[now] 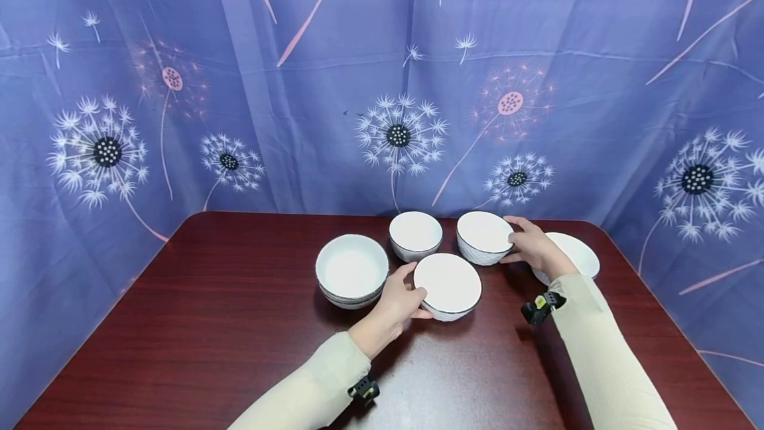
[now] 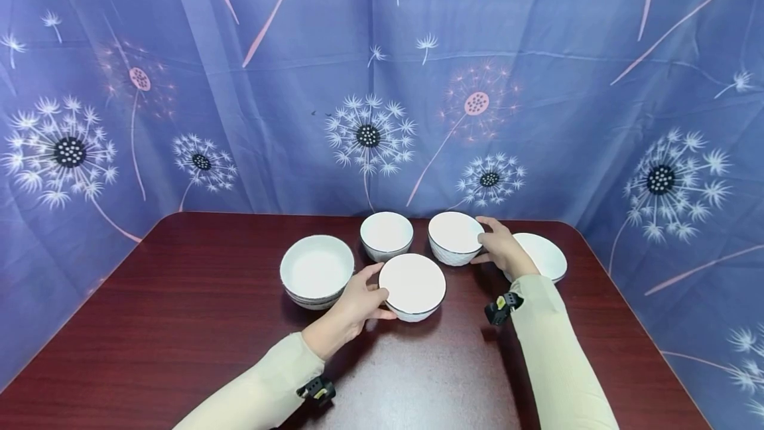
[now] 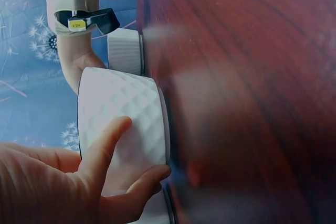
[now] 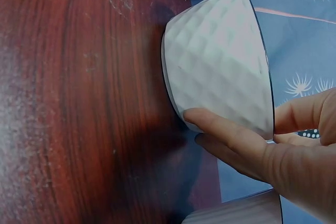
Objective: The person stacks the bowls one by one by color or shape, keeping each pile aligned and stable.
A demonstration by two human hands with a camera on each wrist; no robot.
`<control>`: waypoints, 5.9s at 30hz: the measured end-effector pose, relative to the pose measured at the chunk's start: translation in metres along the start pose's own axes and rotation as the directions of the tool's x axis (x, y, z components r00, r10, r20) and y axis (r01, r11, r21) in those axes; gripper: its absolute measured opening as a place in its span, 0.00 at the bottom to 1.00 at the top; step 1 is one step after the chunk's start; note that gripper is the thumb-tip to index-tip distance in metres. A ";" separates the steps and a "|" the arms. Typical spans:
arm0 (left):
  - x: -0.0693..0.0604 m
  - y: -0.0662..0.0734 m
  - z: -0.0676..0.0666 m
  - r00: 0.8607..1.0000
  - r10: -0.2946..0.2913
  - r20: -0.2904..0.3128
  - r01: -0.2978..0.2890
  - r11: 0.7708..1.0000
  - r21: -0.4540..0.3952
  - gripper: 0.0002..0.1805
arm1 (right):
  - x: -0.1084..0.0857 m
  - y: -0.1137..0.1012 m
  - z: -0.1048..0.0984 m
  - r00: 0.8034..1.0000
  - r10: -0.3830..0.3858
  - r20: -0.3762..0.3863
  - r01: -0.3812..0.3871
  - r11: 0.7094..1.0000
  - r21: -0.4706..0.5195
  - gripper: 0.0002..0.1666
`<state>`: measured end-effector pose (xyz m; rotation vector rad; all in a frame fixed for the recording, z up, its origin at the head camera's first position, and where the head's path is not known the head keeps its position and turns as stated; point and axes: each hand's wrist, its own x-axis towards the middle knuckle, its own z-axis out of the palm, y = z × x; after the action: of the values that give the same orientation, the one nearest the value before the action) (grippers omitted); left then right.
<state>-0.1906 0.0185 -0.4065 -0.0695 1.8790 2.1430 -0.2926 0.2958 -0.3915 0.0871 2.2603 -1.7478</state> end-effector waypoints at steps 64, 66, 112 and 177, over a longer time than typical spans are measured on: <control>0.010 -0.010 -0.008 0.993 0.096 0.065 -0.114 0.908 0.403 0.58 | -0.003 0.007 0.010 0.994 -0.014 -0.110 0.019 0.999 0.044 0.40; 0.010 -0.010 -0.008 0.993 0.100 0.065 -0.117 0.909 0.401 0.58 | -0.003 0.008 0.011 0.992 -0.021 -0.127 0.027 0.998 0.049 0.39; 0.008 -0.009 -0.009 0.992 0.092 0.087 -0.120 0.908 0.402 0.57 | -0.043 -0.023 0.018 0.972 -0.150 -0.181 0.170 0.980 0.101 0.35; 0.006 -0.012 -0.013 0.985 0.123 0.121 -0.157 0.930 0.332 0.58 | -0.084 -0.027 0.070 0.968 -0.245 0.057 0.233 0.959 0.160 0.32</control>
<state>-0.1956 0.0081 -0.4211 0.2459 2.2232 1.8308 -0.2057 0.2323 -0.3603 -0.2286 2.1545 -2.0075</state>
